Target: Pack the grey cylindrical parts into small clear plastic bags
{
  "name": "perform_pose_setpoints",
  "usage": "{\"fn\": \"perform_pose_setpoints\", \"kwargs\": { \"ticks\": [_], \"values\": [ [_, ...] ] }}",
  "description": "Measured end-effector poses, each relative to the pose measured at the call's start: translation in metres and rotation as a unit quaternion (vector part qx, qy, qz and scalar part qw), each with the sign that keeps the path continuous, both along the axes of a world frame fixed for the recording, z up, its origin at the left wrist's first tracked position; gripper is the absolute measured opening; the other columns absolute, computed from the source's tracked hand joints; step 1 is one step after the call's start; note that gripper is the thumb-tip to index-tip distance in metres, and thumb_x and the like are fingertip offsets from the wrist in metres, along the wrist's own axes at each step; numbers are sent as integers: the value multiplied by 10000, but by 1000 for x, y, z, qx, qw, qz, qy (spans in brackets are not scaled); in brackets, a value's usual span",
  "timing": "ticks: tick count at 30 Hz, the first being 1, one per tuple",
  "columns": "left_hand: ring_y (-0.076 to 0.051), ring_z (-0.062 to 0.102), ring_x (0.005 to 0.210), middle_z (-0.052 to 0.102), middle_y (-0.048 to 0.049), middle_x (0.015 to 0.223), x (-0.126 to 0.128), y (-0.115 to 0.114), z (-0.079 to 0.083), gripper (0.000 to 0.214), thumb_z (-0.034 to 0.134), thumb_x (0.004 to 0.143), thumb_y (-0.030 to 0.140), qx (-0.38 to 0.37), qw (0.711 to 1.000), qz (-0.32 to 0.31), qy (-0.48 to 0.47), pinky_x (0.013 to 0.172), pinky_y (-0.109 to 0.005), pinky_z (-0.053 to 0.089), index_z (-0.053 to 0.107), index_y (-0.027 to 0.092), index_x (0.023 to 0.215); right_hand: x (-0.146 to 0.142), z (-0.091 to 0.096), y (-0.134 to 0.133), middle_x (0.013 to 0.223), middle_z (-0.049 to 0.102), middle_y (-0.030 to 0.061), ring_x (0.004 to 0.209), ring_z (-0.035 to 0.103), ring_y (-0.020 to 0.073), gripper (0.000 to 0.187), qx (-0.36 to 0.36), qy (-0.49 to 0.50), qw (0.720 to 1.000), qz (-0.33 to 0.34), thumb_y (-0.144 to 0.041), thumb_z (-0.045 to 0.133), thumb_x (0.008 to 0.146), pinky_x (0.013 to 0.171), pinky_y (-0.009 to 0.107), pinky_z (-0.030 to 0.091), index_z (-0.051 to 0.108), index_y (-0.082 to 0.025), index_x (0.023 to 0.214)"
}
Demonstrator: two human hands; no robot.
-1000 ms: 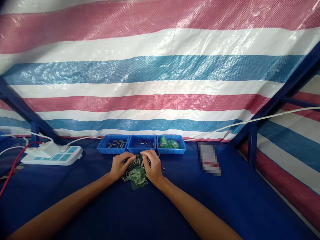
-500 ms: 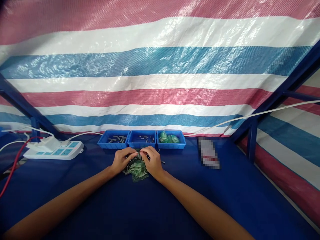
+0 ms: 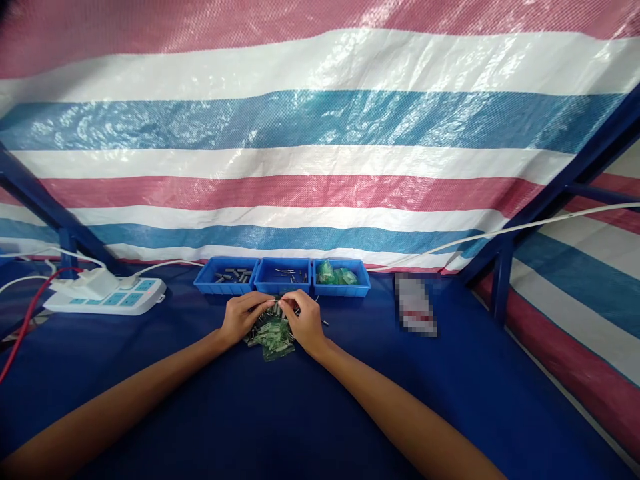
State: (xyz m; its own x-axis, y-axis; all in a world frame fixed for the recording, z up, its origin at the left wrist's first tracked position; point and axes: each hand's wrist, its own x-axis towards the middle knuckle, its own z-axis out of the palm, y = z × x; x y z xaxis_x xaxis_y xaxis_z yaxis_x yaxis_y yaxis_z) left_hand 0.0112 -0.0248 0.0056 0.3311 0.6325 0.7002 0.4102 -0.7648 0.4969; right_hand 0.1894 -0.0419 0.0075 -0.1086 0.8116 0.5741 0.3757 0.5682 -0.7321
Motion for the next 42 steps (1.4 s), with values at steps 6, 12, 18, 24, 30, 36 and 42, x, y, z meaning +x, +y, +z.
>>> {"fn": "perform_pose_setpoints", "kwargs": {
  "ticks": [6, 12, 18, 24, 30, 36, 42],
  "values": [
    [-143, 630, 727, 690, -39, 818, 1, -1, 1, 141, 578, 865, 254, -6, 999, 35, -19, 679, -232, 498, 683, 168, 902, 1, -1, -1, 710, 557, 15, 653, 531, 142, 146, 1, 9, 1000, -2, -271, 510, 886, 648, 259, 437, 612, -170, 915],
    [-108, 566, 593, 677, -29, 784, 2, -2, 4, 156, 585, 858, 282, -37, 995, 80, -44, 586, -217, 458, 688, 165, 872, 0, -3, 1, 733, 566, 21, 659, 538, 147, 233, 18, 0, 1000, 16, -264, 490, 894, 654, 268, 457, 592, -188, 1088],
    [-126, 604, 638, 690, -35, 807, 1, -2, 4, 161, 590, 854, 293, -30, 996, 70, -43, 617, -227, 486, 688, 167, 880, 0, -1, 1, 730, 567, 23, 651, 535, 143, 185, 11, -1, 1000, 9, -276, 479, 902, 643, 262, 441, 622, -182, 973],
    [-168, 658, 808, 707, -50, 886, -1, -1, 1, 156, 573, 867, 257, -12, 1000, 19, -20, 732, -255, 526, 686, 174, 935, 1, 0, 0, 722, 569, 19, 641, 526, 133, 185, -5, -2, 1000, 3, -269, 478, 903, 623, 244, 414, 615, -174, 822],
    [-170, 659, 860, 704, -49, 942, -1, -1, 0, 177, 565, 871, 221, -3, 1000, -6, -18, 788, -268, 529, 681, 184, 1000, 0, -1, 1, 728, 576, 17, 644, 526, 133, 184, -14, 7, 1000, -1, -264, 466, 907, 614, 239, 412, 591, -171, 810],
    [-154, 644, 782, 691, -48, 852, 1, -1, 3, 150, 559, 874, 232, -11, 1000, 11, -13, 736, -250, 512, 688, 164, 910, 0, -1, -2, 761, 590, 25, 655, 545, 134, 177, -10, 15, 1000, 13, -287, 463, 906, 623, 236, 437, 588, -170, 862],
    [-145, 631, 724, 675, -46, 789, 2, -1, 3, 205, 518, 895, 281, -19, 1000, 16, 2, 690, -236, 496, 674, 157, 847, -1, 0, -2, 785, 610, 34, 668, 555, 135, 191, -5, 15, 1000, 6, -287, 460, 910, 622, 239, 444, 612, -171, 900]
  ]
}}
